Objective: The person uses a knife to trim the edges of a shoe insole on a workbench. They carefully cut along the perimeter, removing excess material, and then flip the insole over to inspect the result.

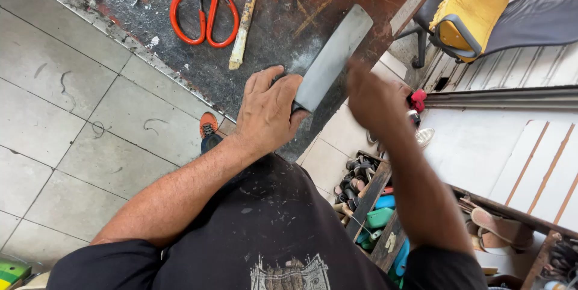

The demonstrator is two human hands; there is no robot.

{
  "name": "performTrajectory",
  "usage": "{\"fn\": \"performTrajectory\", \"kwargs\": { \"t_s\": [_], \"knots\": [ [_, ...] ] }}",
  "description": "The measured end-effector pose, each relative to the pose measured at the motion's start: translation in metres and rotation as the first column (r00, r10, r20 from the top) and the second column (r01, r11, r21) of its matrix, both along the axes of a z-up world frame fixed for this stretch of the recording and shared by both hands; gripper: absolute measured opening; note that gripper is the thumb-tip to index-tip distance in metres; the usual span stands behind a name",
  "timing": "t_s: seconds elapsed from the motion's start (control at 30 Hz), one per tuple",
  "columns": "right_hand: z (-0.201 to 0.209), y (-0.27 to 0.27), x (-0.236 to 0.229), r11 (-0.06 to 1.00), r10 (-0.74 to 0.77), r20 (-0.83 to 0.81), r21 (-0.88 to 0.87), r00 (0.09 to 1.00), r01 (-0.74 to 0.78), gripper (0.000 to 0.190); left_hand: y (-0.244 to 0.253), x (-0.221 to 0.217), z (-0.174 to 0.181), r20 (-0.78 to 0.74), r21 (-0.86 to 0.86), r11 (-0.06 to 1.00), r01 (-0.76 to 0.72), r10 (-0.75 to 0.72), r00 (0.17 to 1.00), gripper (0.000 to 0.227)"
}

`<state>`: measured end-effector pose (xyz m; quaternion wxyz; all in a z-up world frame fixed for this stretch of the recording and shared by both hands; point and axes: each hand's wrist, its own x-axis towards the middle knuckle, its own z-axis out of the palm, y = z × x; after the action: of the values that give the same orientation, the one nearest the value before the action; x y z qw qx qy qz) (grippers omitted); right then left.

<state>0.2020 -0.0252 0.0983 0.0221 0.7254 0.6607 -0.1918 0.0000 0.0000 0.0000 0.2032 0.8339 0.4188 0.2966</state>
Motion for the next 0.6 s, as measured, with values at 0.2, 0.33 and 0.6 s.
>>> {"fn": "performTrajectory", "kwargs": {
  "t_s": [0.2,0.33,0.6],
  "knots": [
    [-0.07,0.038,0.072,0.91,0.26,0.494,0.163,0.83,-0.382,0.044,0.0,0.001,0.003,-0.021,-0.024,1.0,-0.002,0.001,1.0,0.065],
    [-0.088,0.03,0.077,0.553,0.438,0.873,-0.075,0.213,-0.83,0.037,-0.004,0.0,0.001,-0.036,-0.031,0.999,0.013,-0.014,0.999,0.06],
    [-0.041,0.011,0.041,0.905,0.367,0.325,0.093,0.872,-0.416,0.039,-0.001,0.001,0.001,-0.044,0.019,1.0,0.005,-0.004,0.999,0.063]
  ]
}}
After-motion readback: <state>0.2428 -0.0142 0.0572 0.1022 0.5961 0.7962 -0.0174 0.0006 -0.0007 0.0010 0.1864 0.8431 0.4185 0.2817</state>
